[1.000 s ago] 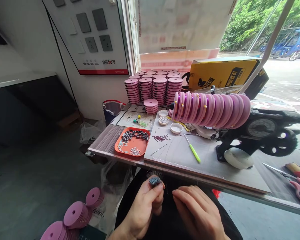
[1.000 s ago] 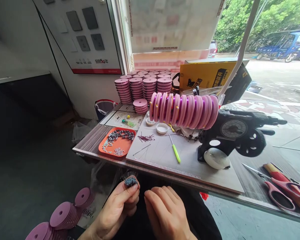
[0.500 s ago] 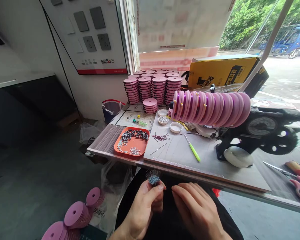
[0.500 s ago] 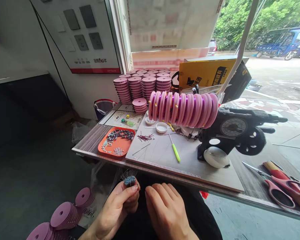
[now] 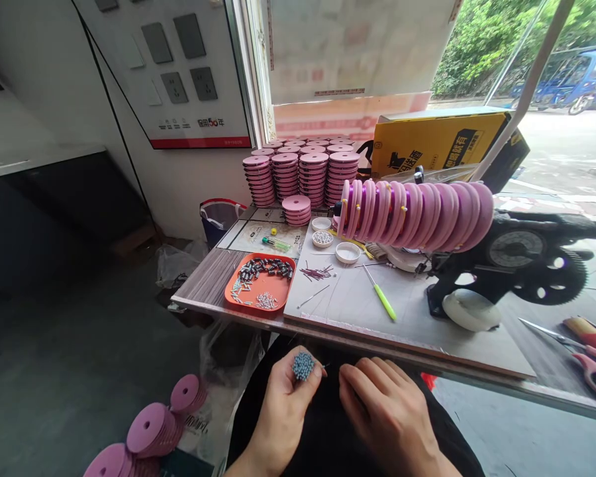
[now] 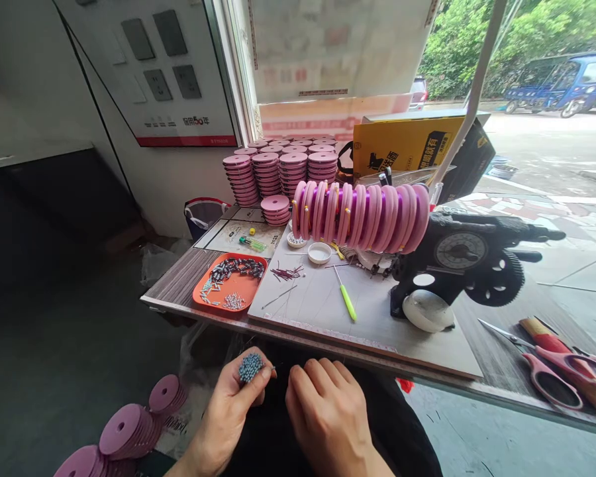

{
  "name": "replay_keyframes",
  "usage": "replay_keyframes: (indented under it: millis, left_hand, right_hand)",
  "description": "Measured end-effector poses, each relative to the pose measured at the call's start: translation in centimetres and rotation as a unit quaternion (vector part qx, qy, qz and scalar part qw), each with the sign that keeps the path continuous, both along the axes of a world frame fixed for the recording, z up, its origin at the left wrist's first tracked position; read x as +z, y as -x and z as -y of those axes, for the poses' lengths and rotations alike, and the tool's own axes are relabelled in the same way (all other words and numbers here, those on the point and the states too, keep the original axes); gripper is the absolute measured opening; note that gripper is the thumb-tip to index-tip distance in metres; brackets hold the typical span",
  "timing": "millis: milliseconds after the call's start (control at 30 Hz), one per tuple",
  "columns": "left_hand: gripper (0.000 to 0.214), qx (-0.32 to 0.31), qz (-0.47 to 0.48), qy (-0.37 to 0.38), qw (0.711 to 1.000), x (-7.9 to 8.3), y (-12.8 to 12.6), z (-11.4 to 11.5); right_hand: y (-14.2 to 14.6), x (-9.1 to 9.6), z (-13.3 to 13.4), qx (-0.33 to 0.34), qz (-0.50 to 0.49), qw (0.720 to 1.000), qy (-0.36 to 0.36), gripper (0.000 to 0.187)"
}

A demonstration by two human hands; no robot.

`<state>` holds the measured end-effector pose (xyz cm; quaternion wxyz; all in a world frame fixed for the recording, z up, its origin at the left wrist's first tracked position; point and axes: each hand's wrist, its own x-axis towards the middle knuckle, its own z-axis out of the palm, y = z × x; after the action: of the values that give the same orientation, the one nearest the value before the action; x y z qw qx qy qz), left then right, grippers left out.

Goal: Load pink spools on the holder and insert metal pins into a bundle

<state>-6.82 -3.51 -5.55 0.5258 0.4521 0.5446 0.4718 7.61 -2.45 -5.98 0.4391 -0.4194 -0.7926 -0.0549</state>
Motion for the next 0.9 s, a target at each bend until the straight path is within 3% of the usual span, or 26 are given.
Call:
replay_keyframes:
  millis: [167, 300, 400, 533, 600, 700, 767, 833, 900]
  left_hand:
    - [0.022, -0.01, 0.0, 0.004, 1.0, 0.8, -0.2, -0.1]
    - [0.02, -0.008, 0.018, 0.012, 1.0, 0.7, 0.0, 0.0]
    - [0.022, 0.009, 0.032, 0.024, 0.999, 0.4, 0.2, 0.2]
    - [0.022, 0.017, 0.112, 0.031, 0.993, 0.5, 0.1, 0.5]
    - [0.023, 0.014, 0.24, 0.054, 0.969, 1.1, -0.1, 0.3]
    - [0.024, 0.014, 0.449, 0.145, 0.882, 2.5, 0.3, -0.9]
    - [0.025, 0.061, 0.503, 0.132, 0.852, 3.3, 1.3, -2.1]
    - [0.025, 0.122, 0.473, 0.056, 0.871, 3.7, 2.6, -2.9]
    - [0.023, 0.125, 0.371, 0.022, 0.92, 3.5, 3.4, -3.0]
  right_hand:
    - [-0.2, 0.2, 0.1, 0.013, -0.006, 1.0, 0.004, 0.018]
    - [-0.5, 0.6, 0.0, 0.035, -0.025, 0.999, 0.033, 0.022]
    - [-0.3, 0.6, 0.0, 0.053, 0.014, 0.998, 0.019, 0.015]
    - [0.2, 0.1, 0.1, 0.066, 0.055, 0.996, 0.007, 0.029]
    - [0.3, 0.0, 0.1, 0.076, 0.063, 0.995, -0.008, 0.03]
    - [0.0, 0.2, 0.1, 0.107, 0.077, 0.991, -0.035, 0.029]
    - [-0.6, 0.7, 0.2, 0.124, 0.082, 0.988, -0.042, 0.029]
    - [-1.2, 1.2, 0.2, 0.129, 0.073, 0.988, -0.04, 0.029]
    - [-1.7, 1.5, 0.2, 0.115, 0.053, 0.991, -0.037, 0.025]
